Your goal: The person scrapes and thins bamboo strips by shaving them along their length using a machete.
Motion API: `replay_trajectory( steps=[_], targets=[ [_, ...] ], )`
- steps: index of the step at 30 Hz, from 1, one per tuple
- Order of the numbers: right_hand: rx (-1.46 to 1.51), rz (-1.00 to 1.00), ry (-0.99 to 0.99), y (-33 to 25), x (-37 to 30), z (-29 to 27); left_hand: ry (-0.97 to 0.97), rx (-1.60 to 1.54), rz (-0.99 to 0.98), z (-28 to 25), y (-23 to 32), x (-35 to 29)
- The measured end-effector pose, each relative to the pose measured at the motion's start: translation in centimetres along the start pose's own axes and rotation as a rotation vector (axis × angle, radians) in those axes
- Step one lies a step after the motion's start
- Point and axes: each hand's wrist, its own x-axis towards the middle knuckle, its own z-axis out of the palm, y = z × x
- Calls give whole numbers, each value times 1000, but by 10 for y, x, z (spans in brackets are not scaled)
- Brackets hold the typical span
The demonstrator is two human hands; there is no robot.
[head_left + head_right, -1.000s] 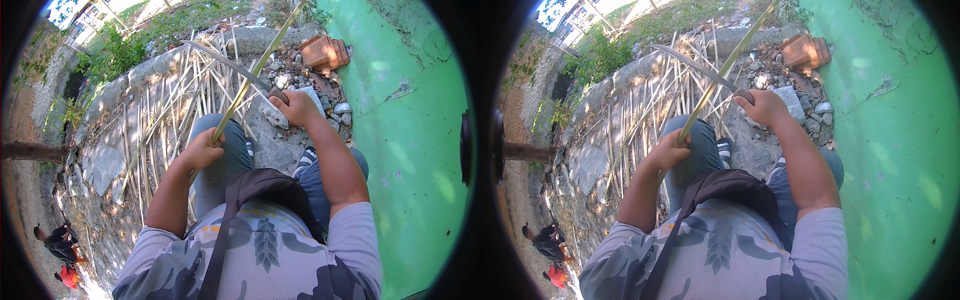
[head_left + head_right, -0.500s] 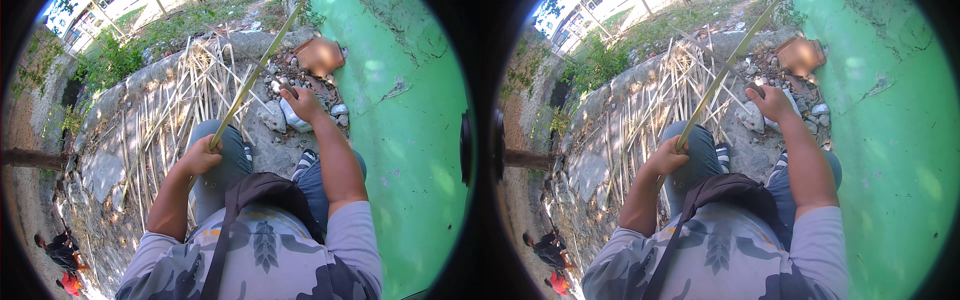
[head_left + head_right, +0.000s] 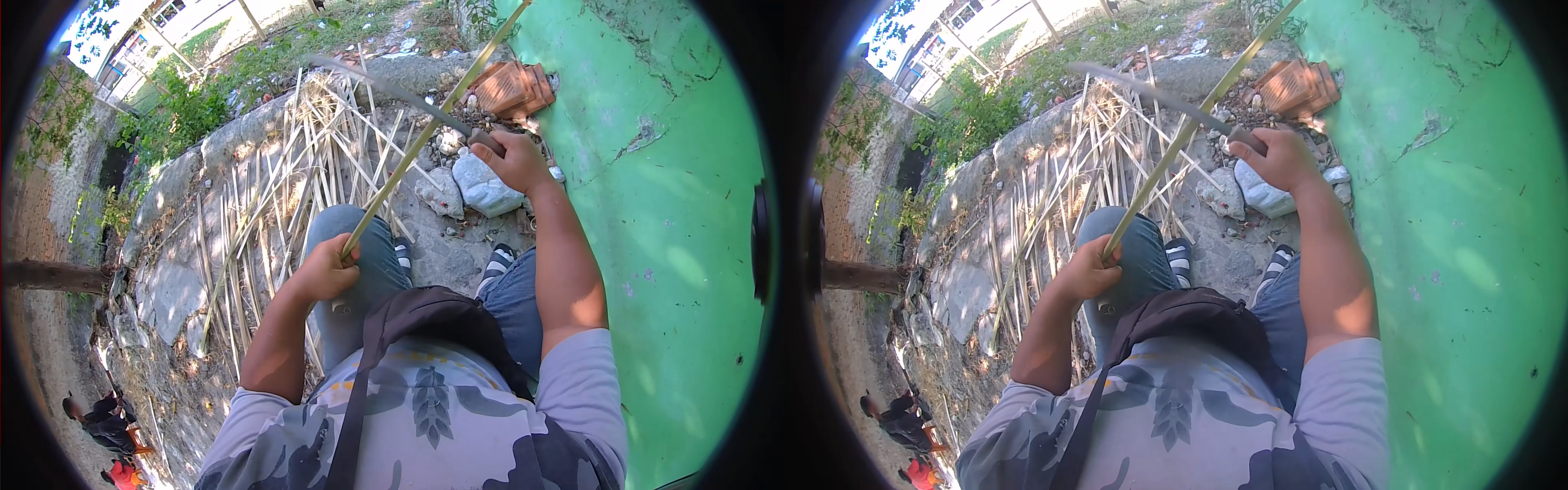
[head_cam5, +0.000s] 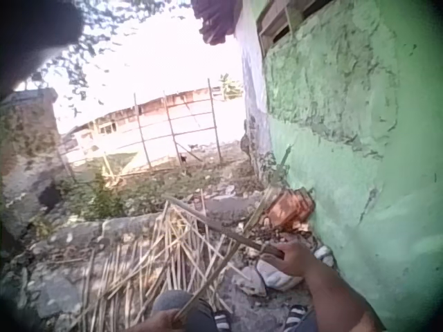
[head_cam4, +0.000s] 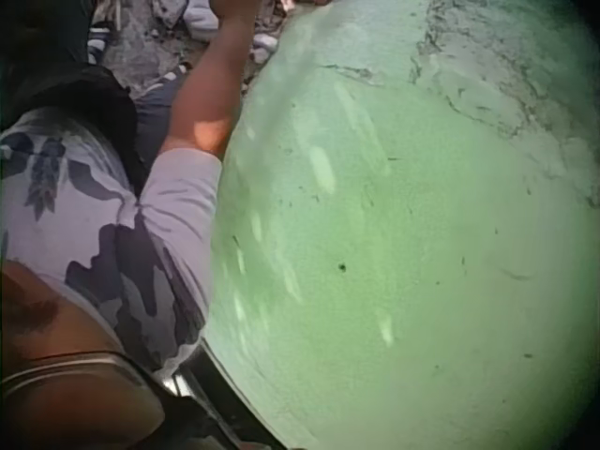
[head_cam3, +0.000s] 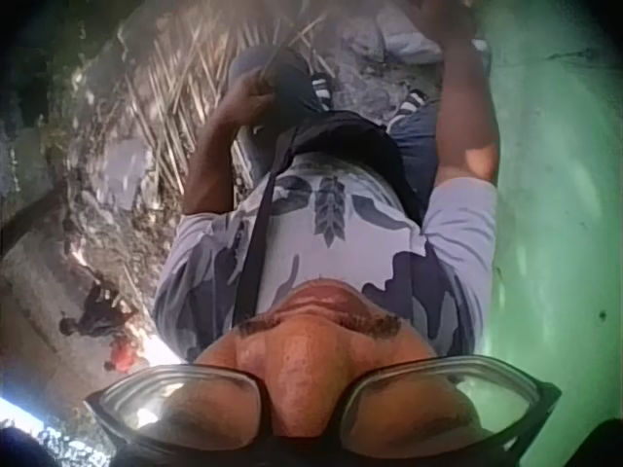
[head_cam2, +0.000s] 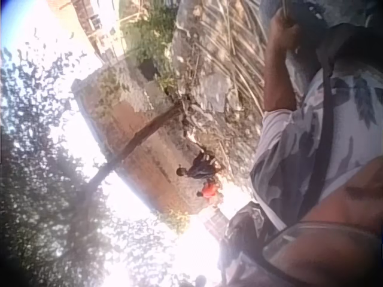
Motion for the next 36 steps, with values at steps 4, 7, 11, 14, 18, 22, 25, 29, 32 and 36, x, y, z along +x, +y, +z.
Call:
replay_trajectory(
  steps=[4,7,11,14,18,22,25,29,32,36],
  targets=[
    [28,190,138,9,1,5,-23,-24,-38,-1,4,2],
    [-135,73,69,-16,-6,-2,3,-13,-36,0,9,0],
    [-274,-78,-33,-38,-13,-17,-6,24,-21,-1,12,-1],
    [-150,112,42,6,-7,-22,-46,48,-8,-5,15,-3],
    [-64,363,316,51,1,-9,-104,-5,-15,-10,13,5],
    [193,355,408,40,-4,-19,-190,-206,-151,-20,24,-4],
    [231,301,403,41,-5,-15,-223,-395,-153,-21,17,-5],
    [335,198,446,17,-6,-2,-212,-395,-134,-14,27,-7],
    [545,113,331,-8,-6,10,-162,-358,-144,-8,38,-5],
    [851,140,107,-46,-6,39,-150,-345,-133,-3,44,4]
  ],
)
